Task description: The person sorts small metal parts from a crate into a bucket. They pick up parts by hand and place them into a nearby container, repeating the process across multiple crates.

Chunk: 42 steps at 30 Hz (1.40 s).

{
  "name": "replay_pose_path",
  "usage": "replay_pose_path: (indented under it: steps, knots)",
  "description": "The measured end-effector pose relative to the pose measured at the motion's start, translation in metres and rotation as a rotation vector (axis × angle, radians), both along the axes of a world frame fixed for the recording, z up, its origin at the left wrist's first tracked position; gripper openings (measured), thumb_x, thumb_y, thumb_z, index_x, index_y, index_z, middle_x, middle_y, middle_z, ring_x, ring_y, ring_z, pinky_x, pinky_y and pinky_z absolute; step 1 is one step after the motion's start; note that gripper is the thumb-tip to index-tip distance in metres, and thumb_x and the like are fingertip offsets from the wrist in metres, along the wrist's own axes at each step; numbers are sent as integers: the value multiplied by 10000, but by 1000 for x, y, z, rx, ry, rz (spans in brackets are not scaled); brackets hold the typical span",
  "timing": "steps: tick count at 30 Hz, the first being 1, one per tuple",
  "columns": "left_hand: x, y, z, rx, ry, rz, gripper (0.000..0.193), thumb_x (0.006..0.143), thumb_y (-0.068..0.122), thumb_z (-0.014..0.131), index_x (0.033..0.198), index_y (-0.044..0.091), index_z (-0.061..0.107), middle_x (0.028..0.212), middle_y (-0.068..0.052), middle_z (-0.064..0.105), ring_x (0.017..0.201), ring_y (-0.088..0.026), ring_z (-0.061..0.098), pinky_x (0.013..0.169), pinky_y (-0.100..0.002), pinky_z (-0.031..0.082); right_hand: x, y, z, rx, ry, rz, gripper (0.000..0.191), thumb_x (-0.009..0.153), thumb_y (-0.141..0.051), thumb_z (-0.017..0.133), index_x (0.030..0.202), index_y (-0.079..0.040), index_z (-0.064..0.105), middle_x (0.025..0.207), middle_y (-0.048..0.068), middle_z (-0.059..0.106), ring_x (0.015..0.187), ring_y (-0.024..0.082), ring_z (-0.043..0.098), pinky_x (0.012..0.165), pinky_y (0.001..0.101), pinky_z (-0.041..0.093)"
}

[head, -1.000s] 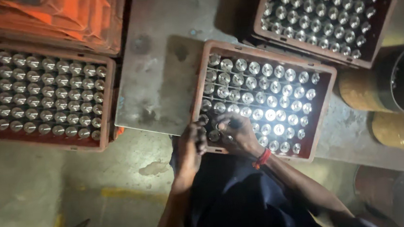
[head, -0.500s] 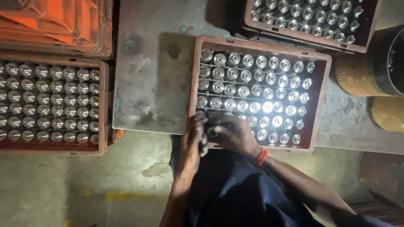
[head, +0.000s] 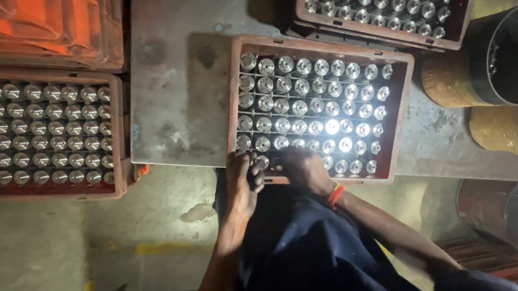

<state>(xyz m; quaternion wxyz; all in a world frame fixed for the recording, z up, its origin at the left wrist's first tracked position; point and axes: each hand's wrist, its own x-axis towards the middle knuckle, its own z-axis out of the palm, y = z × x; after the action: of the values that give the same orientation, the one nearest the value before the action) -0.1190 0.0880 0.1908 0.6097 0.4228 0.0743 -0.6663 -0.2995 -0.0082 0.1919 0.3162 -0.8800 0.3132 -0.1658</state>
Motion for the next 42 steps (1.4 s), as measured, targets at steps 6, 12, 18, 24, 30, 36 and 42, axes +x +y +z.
replay_pose_path:
  steps: [6,12,18,24,30,36,42]
  knots:
    - [-10,-8,6,16,-239,-99,245,1046,229,551,1197,76,669,798,0,558,590,-89,524,472,-227,399,4,-3,11,303,-22,-182,223,881,-158,793,1081,-61,772,972,112,763,773,261,730,681,362,571]
    - [-45,-13,-4,31,-179,-410,227,1027,247,583,1231,169,520,779,1,542,566,-84,509,435,-221,360,-24,2,7,1417,-444,-348,286,925,-105,690,1208,-88,730,944,31,748,801,168,720,707,316,634]
    - [-42,-4,-24,119,-223,-197,220,1055,352,541,1100,137,521,730,-28,583,501,-102,504,393,-210,318,-47,3,-10,416,-44,-353,168,911,-110,775,1076,-88,758,999,80,775,882,202,731,752,336,575]
    - [-36,-1,-25,117,-190,-124,189,1036,314,591,1088,133,594,769,8,584,533,-82,493,417,-209,335,-28,-1,10,182,63,-193,260,712,-73,799,971,-94,779,897,133,748,803,315,703,709,414,566]
    - [-48,-11,-10,-5,-268,-352,321,1002,337,598,1299,217,612,748,41,541,558,-43,483,445,-186,353,-32,-8,17,938,-247,-441,258,929,-172,713,1171,-83,728,1003,60,789,854,144,736,749,300,614]
    - [-57,-32,8,72,-93,-348,308,1014,312,622,1238,100,625,744,12,560,541,-66,482,425,-201,340,-71,-2,-5,801,-205,-472,283,895,-159,816,1132,-9,783,997,80,798,864,147,722,782,333,580]
    - [-44,-29,14,515,350,169,281,1050,220,394,1167,12,542,888,-59,590,731,-151,619,607,-243,507,-84,-2,-4,162,13,-126,271,740,-70,769,1010,-79,794,889,95,749,806,294,678,721,412,542]
